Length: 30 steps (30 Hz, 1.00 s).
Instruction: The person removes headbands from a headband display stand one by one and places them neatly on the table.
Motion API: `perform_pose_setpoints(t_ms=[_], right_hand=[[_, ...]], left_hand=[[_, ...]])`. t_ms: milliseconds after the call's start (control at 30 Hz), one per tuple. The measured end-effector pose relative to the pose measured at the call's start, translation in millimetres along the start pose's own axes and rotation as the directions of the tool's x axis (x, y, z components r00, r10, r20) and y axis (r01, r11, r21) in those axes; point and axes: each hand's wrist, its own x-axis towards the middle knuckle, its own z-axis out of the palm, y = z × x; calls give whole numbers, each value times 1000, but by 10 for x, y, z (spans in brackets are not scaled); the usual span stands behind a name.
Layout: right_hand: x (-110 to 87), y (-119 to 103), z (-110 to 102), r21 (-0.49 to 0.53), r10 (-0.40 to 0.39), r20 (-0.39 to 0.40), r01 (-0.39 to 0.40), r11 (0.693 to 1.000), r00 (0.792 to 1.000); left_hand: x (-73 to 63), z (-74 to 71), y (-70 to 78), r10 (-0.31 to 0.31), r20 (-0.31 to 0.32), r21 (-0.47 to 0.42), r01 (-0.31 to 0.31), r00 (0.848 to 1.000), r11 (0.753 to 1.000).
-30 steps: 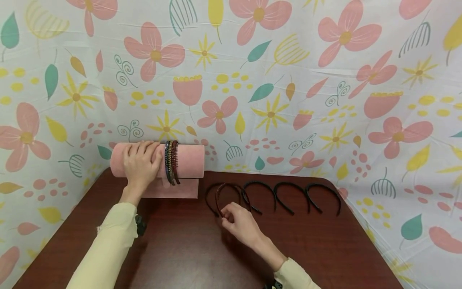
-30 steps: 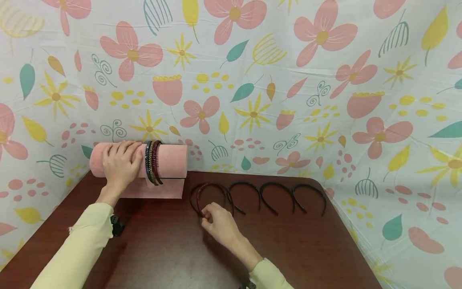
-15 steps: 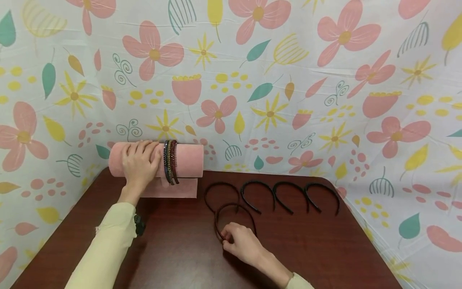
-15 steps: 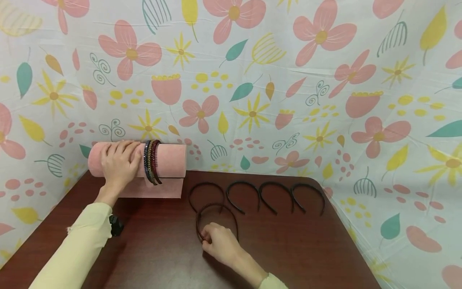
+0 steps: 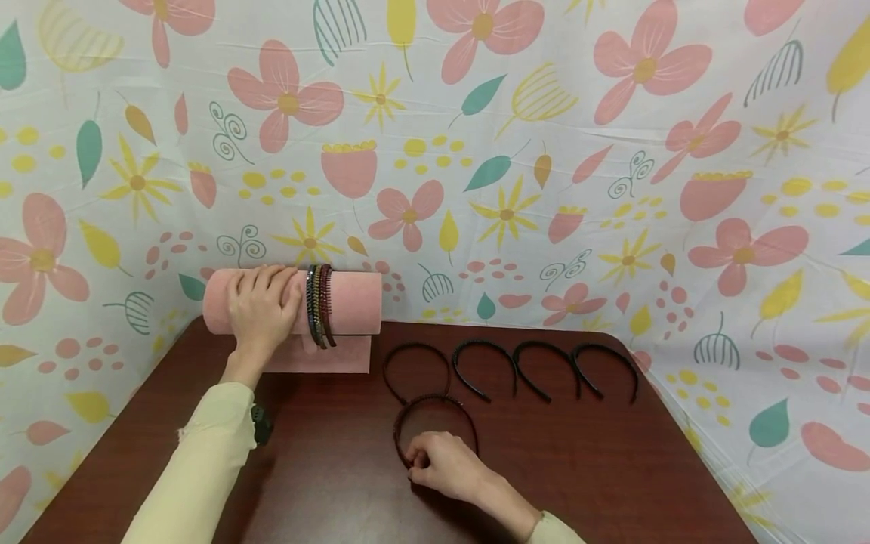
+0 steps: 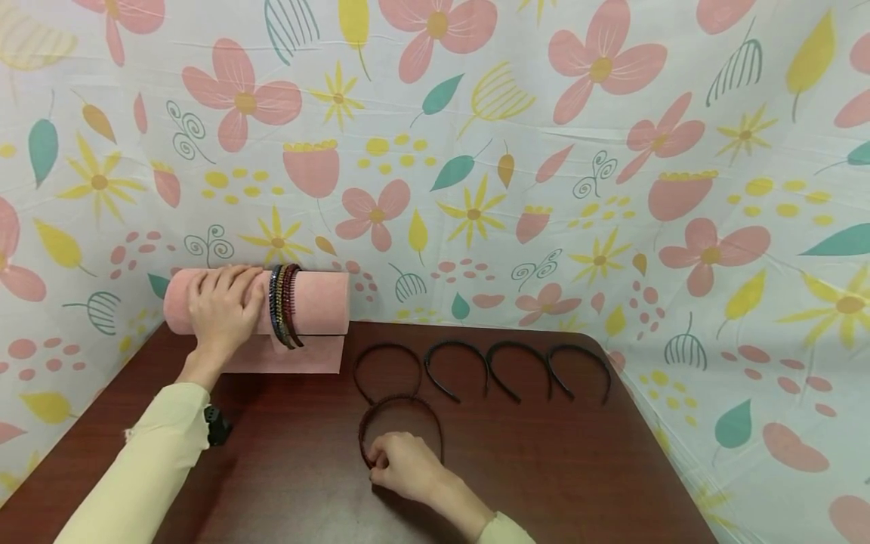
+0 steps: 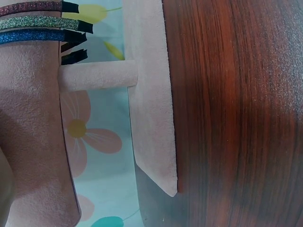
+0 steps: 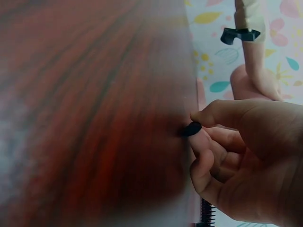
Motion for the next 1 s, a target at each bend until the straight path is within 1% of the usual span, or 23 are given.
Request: perform_pose_setpoints(t_ms=[200, 367, 533, 667, 933, 1000], right_hand=[[73, 17, -22, 34, 14, -4, -14, 999, 1000], [113, 44, -21, 7, 20, -42, -20, 1000, 999], [44, -19, 8, -44, 19, -43, -21, 999, 999], [-2, -70, 10, -54, 6, -32, -8, 998, 999], [60, 22, 21, 68, 0, 11, -1, 998, 1000], [73, 29, 19, 77, -9, 18, 8, 997, 1000]], left_hand=[[1, -4, 5, 1, 10, 1, -1, 1000, 1000], [-11, -4, -6, 1, 14, 3, -1, 1000, 1000], [-20, -1, -13, -1, 14, 1, 1, 1000, 1000], [-11, -5, -11, -2, 16, 0, 2, 1000, 1000], [-4, 7, -18, 2, 11, 7, -2, 1000, 1000], [-4, 8, -18, 4, 15, 10, -4, 1000, 1000]])
